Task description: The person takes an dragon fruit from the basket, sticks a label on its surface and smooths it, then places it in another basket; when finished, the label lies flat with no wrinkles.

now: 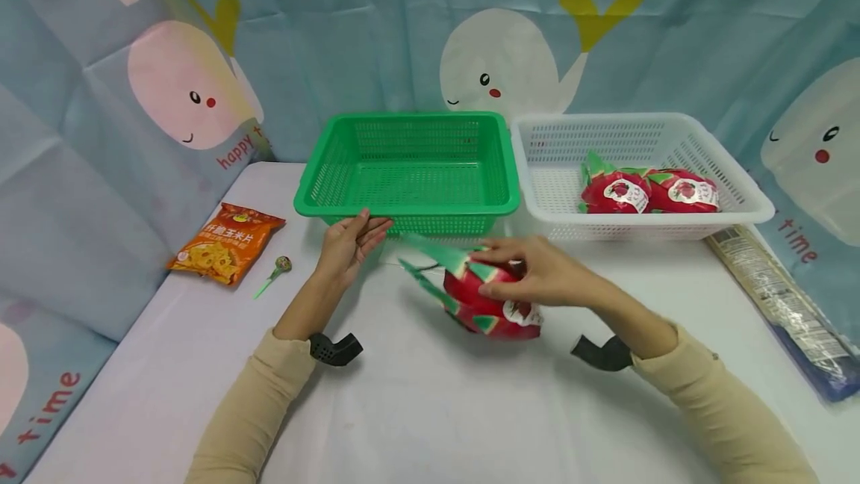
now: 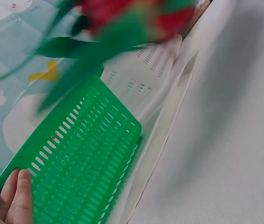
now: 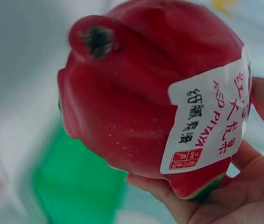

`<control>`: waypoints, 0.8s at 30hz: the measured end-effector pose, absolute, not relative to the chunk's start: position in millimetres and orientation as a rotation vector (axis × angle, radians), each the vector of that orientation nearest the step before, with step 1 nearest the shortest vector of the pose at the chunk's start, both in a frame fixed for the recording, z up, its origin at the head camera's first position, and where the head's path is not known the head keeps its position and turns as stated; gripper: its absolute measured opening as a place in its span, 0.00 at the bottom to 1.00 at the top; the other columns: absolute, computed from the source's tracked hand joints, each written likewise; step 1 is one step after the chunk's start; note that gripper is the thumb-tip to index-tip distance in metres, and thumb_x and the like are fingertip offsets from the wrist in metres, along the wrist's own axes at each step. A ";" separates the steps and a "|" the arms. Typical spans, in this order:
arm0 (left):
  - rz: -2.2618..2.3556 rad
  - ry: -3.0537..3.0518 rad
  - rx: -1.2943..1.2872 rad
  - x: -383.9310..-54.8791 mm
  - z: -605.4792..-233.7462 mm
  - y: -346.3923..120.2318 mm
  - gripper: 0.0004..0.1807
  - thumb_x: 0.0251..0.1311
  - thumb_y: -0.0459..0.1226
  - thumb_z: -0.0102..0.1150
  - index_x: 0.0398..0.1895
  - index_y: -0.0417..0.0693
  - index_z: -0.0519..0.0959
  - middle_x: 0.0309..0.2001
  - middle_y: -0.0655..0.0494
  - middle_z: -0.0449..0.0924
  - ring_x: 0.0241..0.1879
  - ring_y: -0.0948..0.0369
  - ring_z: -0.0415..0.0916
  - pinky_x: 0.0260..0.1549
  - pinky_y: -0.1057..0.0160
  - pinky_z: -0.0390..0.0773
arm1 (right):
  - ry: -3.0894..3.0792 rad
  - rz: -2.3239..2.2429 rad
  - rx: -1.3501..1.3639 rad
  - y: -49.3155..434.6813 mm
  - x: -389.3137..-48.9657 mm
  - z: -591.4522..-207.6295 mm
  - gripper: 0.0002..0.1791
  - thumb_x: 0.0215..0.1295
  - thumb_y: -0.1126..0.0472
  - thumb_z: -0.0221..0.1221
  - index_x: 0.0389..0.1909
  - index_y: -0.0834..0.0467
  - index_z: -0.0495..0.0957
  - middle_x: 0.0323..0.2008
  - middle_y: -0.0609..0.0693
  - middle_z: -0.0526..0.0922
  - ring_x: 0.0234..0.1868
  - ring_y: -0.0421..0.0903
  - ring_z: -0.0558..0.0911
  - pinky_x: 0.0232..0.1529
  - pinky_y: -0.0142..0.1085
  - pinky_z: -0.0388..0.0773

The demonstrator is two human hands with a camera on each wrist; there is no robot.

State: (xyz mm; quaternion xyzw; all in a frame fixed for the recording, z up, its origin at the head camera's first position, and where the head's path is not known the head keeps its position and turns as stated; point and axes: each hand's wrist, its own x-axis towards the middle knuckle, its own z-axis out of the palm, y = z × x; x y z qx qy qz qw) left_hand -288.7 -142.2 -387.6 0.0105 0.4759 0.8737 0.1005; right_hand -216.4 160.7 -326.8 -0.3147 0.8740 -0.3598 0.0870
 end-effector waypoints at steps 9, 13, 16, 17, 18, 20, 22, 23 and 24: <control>2.591 1.406 0.052 -288.8 -388.1 -139.4 0.13 0.67 0.37 0.46 0.43 0.33 0.68 0.35 0.49 0.84 0.40 0.60 0.83 0.40 0.70 0.79 | 2.869 -1.302 -0.311 224.4 -268.3 -257.9 0.31 0.57 0.47 0.61 0.62 0.51 0.68 0.45 0.53 0.80 0.28 0.42 0.80 0.28 0.30 0.79; 2.590 1.418 0.059 -289.3 -388.7 -136.5 0.12 0.66 0.37 0.46 0.41 0.33 0.70 0.34 0.50 0.85 0.39 0.61 0.83 0.39 0.71 0.79 | 2.939 -1.342 -0.065 243.8 -295.9 -256.6 0.35 0.58 0.40 0.56 0.64 0.51 0.64 0.54 0.57 0.76 0.37 0.37 0.77 0.31 0.23 0.77; 2.599 1.408 0.055 -289.8 -389.7 -134.0 0.12 0.66 0.37 0.46 0.39 0.33 0.71 0.34 0.50 0.85 0.39 0.61 0.83 0.38 0.71 0.80 | 3.004 -1.272 0.082 251.2 -313.2 -270.5 0.37 0.58 0.37 0.53 0.65 0.51 0.63 0.57 0.61 0.73 0.42 0.43 0.76 0.31 0.23 0.75; 2.600 1.403 0.054 -289.7 -390.1 -133.4 0.12 0.66 0.37 0.46 0.38 0.33 0.71 0.34 0.50 0.85 0.39 0.61 0.83 0.38 0.71 0.80 | 3.022 -1.231 0.116 252.5 -317.7 -277.6 0.37 0.58 0.37 0.53 0.65 0.52 0.63 0.56 0.62 0.73 0.42 0.45 0.76 0.30 0.24 0.74; 2.599 1.406 0.053 -289.5 -390.6 -132.6 0.12 0.66 0.37 0.46 0.38 0.33 0.71 0.34 0.50 0.85 0.39 0.61 0.83 0.38 0.71 0.80 | 3.043 -1.180 0.138 253.2 -321.7 -285.4 0.37 0.59 0.37 0.53 0.65 0.53 0.64 0.55 0.63 0.74 0.42 0.47 0.75 0.30 0.25 0.74; 2.591 1.415 0.051 -288.9 -392.0 -131.4 0.12 0.66 0.37 0.46 0.38 0.34 0.71 0.34 0.50 0.85 0.39 0.61 0.83 0.38 0.71 0.80 | 3.070 -1.056 0.140 254.3 -328.0 -301.8 0.37 0.60 0.39 0.53 0.64 0.56 0.63 0.53 0.65 0.75 0.41 0.52 0.75 0.30 0.30 0.73; 2.577 1.430 0.050 -288.2 -394.0 -130.3 0.12 0.67 0.37 0.45 0.38 0.34 0.72 0.34 0.51 0.85 0.39 0.62 0.83 0.38 0.71 0.79 | 3.075 -0.926 0.126 254.0 -332.2 -316.7 0.36 0.61 0.41 0.53 0.64 0.59 0.63 0.55 0.66 0.73 0.44 0.56 0.74 0.35 0.38 0.74; 2.571 1.437 0.049 -287.8 -395.0 -129.9 0.12 0.67 0.37 0.45 0.39 0.34 0.71 0.34 0.51 0.85 0.39 0.62 0.83 0.38 0.71 0.79 | 3.069 -0.870 0.108 253.4 -333.7 -322.6 0.36 0.62 0.42 0.53 0.65 0.60 0.62 0.56 0.67 0.71 0.46 0.58 0.74 0.37 0.43 0.74; 2.566 1.445 0.046 -287.3 -396.0 -129.6 0.12 0.67 0.37 0.45 0.39 0.34 0.71 0.34 0.51 0.85 0.39 0.62 0.83 0.38 0.71 0.79 | 3.068 -0.814 0.086 252.3 -335.2 -327.3 0.36 0.62 0.43 0.53 0.65 0.61 0.62 0.57 0.68 0.70 0.47 0.60 0.73 0.39 0.47 0.73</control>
